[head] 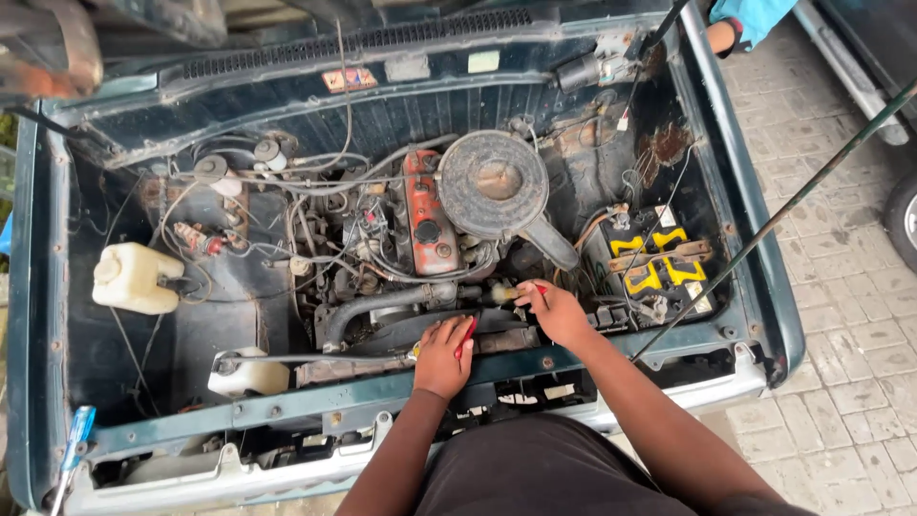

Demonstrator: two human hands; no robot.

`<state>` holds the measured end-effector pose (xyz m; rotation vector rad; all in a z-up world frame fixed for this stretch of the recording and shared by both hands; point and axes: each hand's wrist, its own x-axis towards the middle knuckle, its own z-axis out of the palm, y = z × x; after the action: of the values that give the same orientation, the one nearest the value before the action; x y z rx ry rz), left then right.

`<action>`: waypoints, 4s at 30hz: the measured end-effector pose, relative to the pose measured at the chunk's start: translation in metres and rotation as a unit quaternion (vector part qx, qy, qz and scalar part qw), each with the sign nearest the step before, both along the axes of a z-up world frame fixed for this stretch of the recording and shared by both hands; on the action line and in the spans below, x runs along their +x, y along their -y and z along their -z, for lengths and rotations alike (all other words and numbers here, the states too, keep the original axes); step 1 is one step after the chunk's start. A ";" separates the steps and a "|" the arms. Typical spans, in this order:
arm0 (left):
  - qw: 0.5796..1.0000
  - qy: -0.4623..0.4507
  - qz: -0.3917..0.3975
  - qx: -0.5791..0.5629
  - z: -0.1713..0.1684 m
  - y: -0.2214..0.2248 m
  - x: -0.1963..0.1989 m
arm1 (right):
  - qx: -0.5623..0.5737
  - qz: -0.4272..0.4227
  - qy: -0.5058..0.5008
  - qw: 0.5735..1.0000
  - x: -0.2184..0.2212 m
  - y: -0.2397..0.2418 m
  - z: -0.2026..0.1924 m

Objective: Using a small brush to detail and clean various components inside a car's engine bay.

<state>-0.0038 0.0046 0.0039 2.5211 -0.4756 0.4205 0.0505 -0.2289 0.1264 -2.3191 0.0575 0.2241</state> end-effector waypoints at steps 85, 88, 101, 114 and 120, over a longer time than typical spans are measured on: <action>0.998 0.057 -0.032 -0.007 0.030 0.010 0.005 | -0.198 -0.158 0.098 0.962 0.006 -0.001 0.035; 0.998 0.049 -0.028 -0.014 0.025 0.008 0.006 | -0.153 -0.153 0.117 0.969 0.007 -0.006 0.033; 0.998 0.056 -0.035 -0.004 0.025 0.009 0.005 | -0.210 -0.164 0.107 0.958 0.020 0.008 0.059; 0.997 0.062 -0.043 0.010 0.035 0.010 0.007 | -0.038 -0.166 0.004 0.985 -0.005 -0.010 0.019; 0.997 0.060 -0.039 0.006 0.034 0.010 0.007 | -0.189 -0.170 0.034 0.967 0.001 0.004 0.020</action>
<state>0.0027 -0.0051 -0.0304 2.5413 -0.4257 0.6044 0.0512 -0.2326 0.1062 -2.7062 -0.3660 0.3282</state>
